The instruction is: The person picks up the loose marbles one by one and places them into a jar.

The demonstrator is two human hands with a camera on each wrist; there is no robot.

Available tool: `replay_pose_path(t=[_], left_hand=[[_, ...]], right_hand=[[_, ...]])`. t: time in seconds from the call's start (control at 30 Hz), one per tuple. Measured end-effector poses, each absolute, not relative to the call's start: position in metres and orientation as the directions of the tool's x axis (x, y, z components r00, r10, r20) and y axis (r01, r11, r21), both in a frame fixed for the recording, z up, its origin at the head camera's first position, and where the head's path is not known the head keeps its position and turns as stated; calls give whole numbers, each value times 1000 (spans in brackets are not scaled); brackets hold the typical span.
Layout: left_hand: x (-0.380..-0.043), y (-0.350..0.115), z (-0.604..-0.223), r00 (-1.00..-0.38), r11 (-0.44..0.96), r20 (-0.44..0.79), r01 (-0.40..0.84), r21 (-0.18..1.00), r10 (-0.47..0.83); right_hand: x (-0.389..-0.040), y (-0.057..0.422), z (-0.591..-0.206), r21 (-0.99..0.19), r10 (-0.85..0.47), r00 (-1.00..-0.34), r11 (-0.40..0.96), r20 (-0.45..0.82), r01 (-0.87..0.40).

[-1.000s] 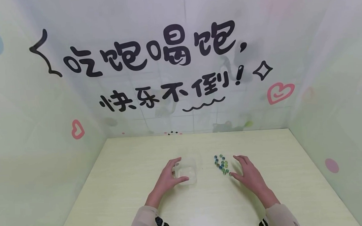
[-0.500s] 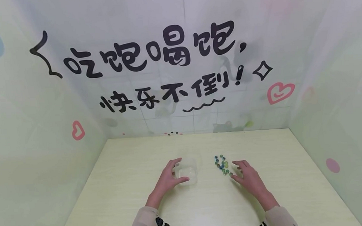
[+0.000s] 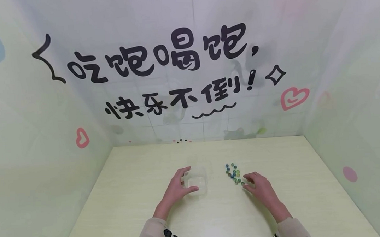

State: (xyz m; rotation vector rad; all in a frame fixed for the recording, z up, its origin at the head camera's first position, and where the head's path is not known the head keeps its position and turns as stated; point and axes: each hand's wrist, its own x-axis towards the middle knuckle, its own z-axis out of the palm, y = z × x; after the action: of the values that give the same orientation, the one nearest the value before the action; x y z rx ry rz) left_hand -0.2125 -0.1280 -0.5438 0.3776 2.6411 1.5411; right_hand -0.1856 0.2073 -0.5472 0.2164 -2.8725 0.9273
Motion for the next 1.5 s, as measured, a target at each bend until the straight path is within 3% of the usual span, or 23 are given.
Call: replay_pose_path(t=[1.5], left_hand=[[-212,-129,-545,-970,468,69,175,866,235]], right_hand=[[-192,197,-557,-637,1,-996,768,93,-59]])
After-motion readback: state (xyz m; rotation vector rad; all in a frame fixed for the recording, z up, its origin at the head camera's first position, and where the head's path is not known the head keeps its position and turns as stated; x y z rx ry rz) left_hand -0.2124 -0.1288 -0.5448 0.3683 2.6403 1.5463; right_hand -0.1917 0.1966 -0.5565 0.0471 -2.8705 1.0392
